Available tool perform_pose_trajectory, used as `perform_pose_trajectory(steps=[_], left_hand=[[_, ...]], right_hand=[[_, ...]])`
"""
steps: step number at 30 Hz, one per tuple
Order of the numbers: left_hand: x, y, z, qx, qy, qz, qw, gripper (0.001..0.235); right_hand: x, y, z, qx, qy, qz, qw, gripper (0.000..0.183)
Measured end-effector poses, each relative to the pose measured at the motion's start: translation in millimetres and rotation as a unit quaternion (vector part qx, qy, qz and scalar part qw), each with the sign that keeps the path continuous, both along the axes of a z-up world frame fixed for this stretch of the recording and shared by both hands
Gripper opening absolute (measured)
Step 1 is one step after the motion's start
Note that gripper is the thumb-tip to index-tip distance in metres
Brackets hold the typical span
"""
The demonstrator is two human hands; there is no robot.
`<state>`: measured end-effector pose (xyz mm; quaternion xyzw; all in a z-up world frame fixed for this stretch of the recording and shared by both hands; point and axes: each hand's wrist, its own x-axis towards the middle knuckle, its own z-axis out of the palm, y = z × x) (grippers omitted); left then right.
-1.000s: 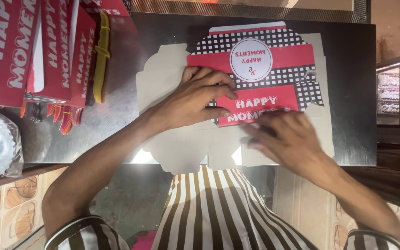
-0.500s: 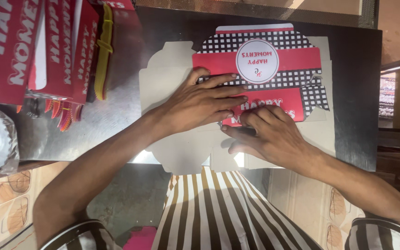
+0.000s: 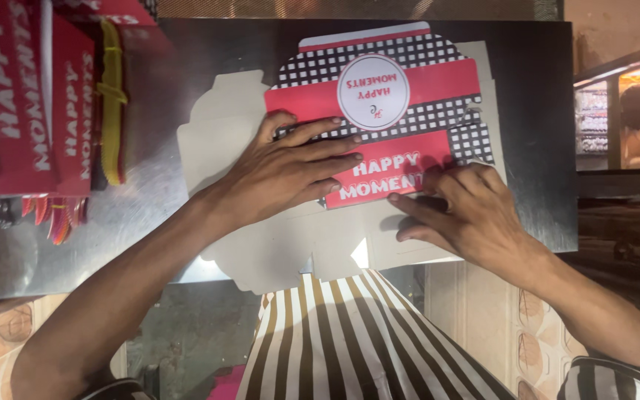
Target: The person folds flat cardboard pieces into small rectangular boxes with red and checkered patterns. They fold the sides, tuck flaps, and stack the finished boxes on a metal counter.
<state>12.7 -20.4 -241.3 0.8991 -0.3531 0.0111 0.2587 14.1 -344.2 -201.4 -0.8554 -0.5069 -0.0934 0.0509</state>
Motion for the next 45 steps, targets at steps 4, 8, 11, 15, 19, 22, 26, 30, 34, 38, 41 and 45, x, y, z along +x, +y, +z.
perform_pose_trajectory(steps=[4,8,11,15,19,22,26,30,34,38,41,45], left_hand=[[-0.1,-0.8,0.8,0.001,-0.008,-0.003,1.000,0.044],[1.3,0.9,4.3,0.003,-0.020,-0.011,1.000,0.043],[0.2,0.4,7.1,0.010,-0.022,-0.009,1.000,0.042],[1.6,-1.7,14.0,0.003,-0.021,-0.011,1.000,0.040],[6.9,-7.6,22.2,-0.009,-0.039,0.010,0.999,0.039],[18.8,-32.3,18.9,0.014,-0.121,0.091,0.988,0.056],[38.7,-54.7,18.2,0.067,-0.058,0.143,0.986,0.086],[49.9,-63.2,20.3,0.145,-0.011,0.163,0.976,0.091],[58.1,-49.8,14.9,0.124,-0.015,0.151,0.981,0.095],[64.2,-40.6,3.9,0.105,-0.063,0.166,0.978,0.103],[72.6,-25.4,2.2,0.106,-0.108,0.222,0.963,0.104],[86.2,-6.4,9.0,0.119,0.028,0.271,0.955,0.110]], right_hand=[[0.8,-23.2,-1.2,-0.002,-0.009,-0.045,0.999,0.051],[0.6,-44.0,-1.3,-0.027,-0.033,-0.093,0.995,0.053],[-1.2,-55.2,0.7,-0.023,-0.030,-0.126,0.991,0.053],[-0.7,-60.4,1.3,-0.012,-0.004,-0.143,0.990,0.053],[-2.5,-59.1,-0.9,0.017,0.012,-0.143,0.990,0.051],[-1.8,-56.2,-2.3,0.039,0.021,-0.150,0.988,0.047],[-1.9,-52.0,-2.9,0.057,0.020,-0.156,0.986,0.040],[-5.9,-50.8,-5.2,0.073,0.034,-0.165,0.983,0.040],[-7.6,-50.1,-4.7,0.070,0.035,-0.171,0.982,0.040],[-4.8,-46.1,0.6,0.064,0.021,-0.177,0.982,0.038],[5.1,-44.0,5.7,0.060,0.020,-0.202,0.977,0.038],[18.6,-40.7,7.5,0.113,0.044,-0.207,0.971,0.039]])
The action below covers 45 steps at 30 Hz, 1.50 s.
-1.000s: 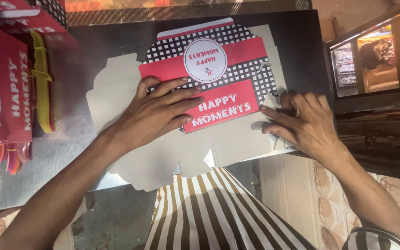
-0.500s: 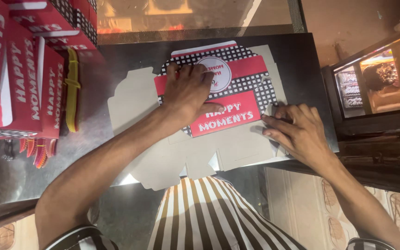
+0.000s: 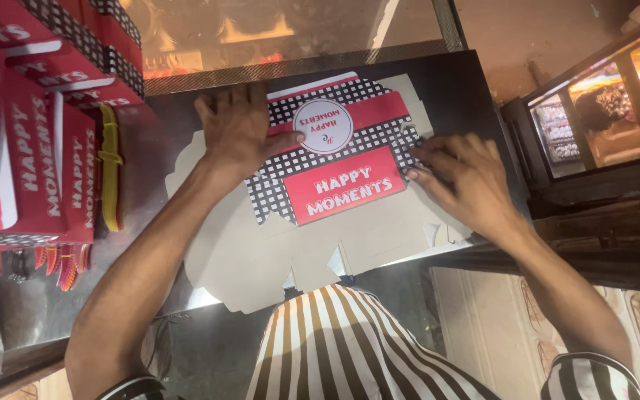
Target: The person folds flat cardboard pieces into small rectangular boxes with red and checkered patterns. They fold the sides, tuck flaps, and stack the finished boxes on a metal counter.
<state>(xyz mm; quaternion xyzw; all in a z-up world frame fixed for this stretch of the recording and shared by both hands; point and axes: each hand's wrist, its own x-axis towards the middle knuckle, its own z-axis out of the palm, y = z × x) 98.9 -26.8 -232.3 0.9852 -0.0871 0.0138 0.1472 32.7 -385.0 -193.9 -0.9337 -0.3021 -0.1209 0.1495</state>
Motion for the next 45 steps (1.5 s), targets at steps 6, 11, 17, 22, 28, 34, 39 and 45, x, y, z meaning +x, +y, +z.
perform_pose_trajectory(steps=[6,11,17,22,28,34,39,45], left_hand=[[13.3,-5.6,6.7,-0.033,0.072,0.021,0.997,0.106],[19.8,-0.9,21.1,-0.147,0.041,0.043,0.987,0.065],[2.4,-0.1,89.5,-0.271,-0.155,-0.093,0.945,0.021],[-70.0,-7.2,154.5,-0.313,-0.135,-0.167,0.925,0.016],[-123.9,-19.0,168.7,-0.283,-0.014,-0.135,0.949,0.017],[-115.1,-14.5,133.5,-0.293,-0.066,-0.123,0.946,0.026],[-99.4,-13.1,100.4,-0.184,-0.088,-0.109,0.973,0.039],[-122.3,-40.6,74.3,-0.042,-0.234,-0.215,0.947,0.037]], right_hand=[[3.0,18.4,-10.5,-0.036,0.002,-0.007,0.999,0.045],[6.1,17.6,-5.6,-0.030,0.030,-0.017,0.999,0.044],[20.8,20.0,29.6,0.137,0.011,-0.008,0.990,0.068],[26.7,5.8,63.0,0.194,-0.138,0.069,0.969,0.077],[5.6,-8.8,54.9,0.216,0.092,0.081,0.969,0.044],[-4.6,13.6,41.2,0.226,0.125,0.031,0.966,0.054],[10.8,38.9,42.3,0.149,0.207,0.013,0.967,0.063],[9.6,57.6,34.7,0.084,0.304,-0.023,0.949,0.071]])
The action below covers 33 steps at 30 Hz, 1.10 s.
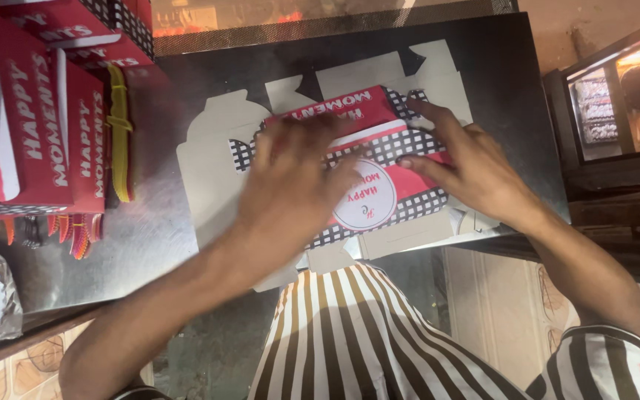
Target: The person folds flat cardboard pieces into small rectangular boxes with red and checkered patterns. They fold the sides, tuck flaps, and stack the finished boxes on a metal counter.
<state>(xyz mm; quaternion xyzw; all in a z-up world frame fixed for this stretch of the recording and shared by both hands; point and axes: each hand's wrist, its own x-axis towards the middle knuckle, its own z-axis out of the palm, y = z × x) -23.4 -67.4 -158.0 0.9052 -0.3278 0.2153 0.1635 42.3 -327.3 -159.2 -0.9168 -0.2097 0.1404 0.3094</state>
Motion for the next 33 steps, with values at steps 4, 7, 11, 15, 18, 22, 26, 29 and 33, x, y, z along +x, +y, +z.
perform_pose_trajectory(steps=[4,7,11,15,18,22,26,29,33], left_hand=[[-26.9,-20.2,-10.1,0.108,0.046,-0.089,0.989,0.029],[-32.9,-24.5,-18.9,0.098,0.053,-0.082,0.990,0.030],[-31.9,-17.9,-32.3,0.031,0.081,-0.095,0.992,0.031],[-33.0,-12.5,-44.3,0.002,0.122,-0.107,0.987,0.031],[-28.2,-7.0,-49.1,-0.014,0.158,-0.127,0.979,0.035],[-18.1,-0.9,-50.1,-0.026,0.188,-0.147,0.971,0.036],[-9.5,-1.1,-46.4,-0.026,0.189,-0.151,0.970,0.027],[-9.1,6.5,-43.1,-0.048,0.240,-0.153,0.957,0.038],[-14.6,13.2,-43.5,0.009,0.255,-0.144,0.956,0.058]], right_hand=[[2.2,5.3,1.9,0.001,-0.017,0.002,1.000,0.074],[3.4,1.8,3.2,-0.018,0.011,-0.033,0.999,0.076],[2.5,-4.7,-2.6,0.012,-0.027,-0.006,1.000,0.077],[2.9,-7.4,-15.1,0.022,-0.100,0.029,0.994,0.077],[4.1,-8.7,-24.2,-0.024,-0.177,0.052,0.983,0.077],[3.3,-12.9,-36.2,-0.087,-0.280,0.081,0.953,0.062],[1.5,-19.4,-46.8,-0.096,-0.294,0.090,0.947,0.047],[-4.4,-26.6,-51.3,-0.072,-0.312,0.102,0.942,0.039],[-22.8,-39.8,-50.2,-0.028,-0.335,0.172,0.926,0.042]])
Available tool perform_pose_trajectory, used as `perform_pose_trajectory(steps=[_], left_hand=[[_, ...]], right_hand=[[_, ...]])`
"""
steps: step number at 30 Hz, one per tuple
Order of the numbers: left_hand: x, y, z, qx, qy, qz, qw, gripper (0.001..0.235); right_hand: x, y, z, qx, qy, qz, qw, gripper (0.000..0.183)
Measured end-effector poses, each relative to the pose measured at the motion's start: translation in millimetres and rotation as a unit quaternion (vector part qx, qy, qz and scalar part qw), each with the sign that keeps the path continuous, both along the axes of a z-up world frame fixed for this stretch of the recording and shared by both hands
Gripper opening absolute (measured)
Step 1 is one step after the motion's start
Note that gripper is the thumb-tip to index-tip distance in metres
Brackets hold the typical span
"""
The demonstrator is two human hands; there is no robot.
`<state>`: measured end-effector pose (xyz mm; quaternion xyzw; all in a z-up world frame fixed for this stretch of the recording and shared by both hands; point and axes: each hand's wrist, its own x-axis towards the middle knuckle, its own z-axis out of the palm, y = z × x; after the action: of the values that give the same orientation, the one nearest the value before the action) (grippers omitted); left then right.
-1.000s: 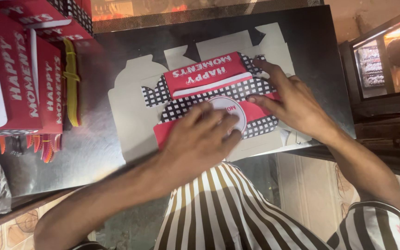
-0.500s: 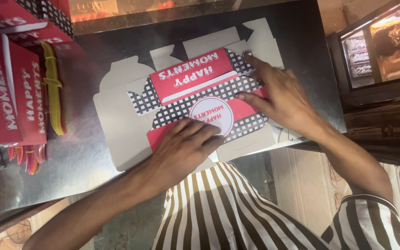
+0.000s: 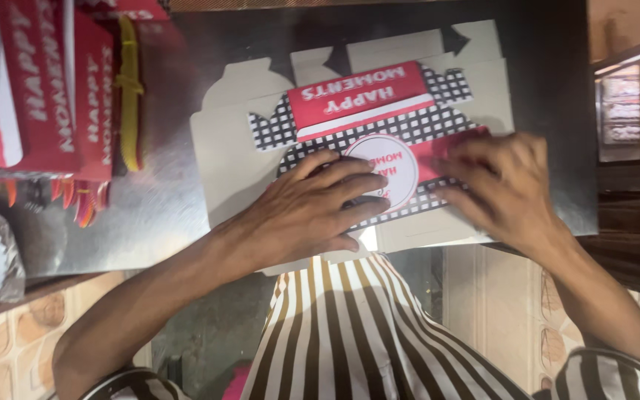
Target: The person folds flat cardboard pieces into small rectangular boxes with red and checkered patterns. They fold the sides, tuck flaps, and stack the finished boxes on a metal counter.
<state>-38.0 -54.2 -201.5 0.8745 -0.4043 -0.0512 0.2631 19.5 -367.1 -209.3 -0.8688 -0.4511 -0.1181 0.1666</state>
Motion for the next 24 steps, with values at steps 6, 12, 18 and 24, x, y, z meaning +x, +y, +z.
perform_pose_trajectory(steps=[6,12,18,24], left_hand=[[-5.0,-5.6,-10.5,0.065,0.009,0.004,0.998,0.067],[-15.3,0.8,-6.3,0.083,-0.137,0.043,0.986,0.063],[-18.8,12.6,6.9,0.131,-0.317,0.114,0.932,0.029],[-14.6,12.9,14.8,0.051,-0.281,0.169,0.943,0.046]], right_hand=[[-16.9,2.1,-12.6,-0.086,-0.111,0.078,0.987,0.041],[-8.0,-0.8,-7.1,-0.063,-0.196,0.080,0.975,0.026],[0.1,-0.6,3.2,-0.043,-0.206,0.041,0.977,0.028],[4.5,2.4,-0.1,-0.002,-0.201,0.040,0.979,0.025]])
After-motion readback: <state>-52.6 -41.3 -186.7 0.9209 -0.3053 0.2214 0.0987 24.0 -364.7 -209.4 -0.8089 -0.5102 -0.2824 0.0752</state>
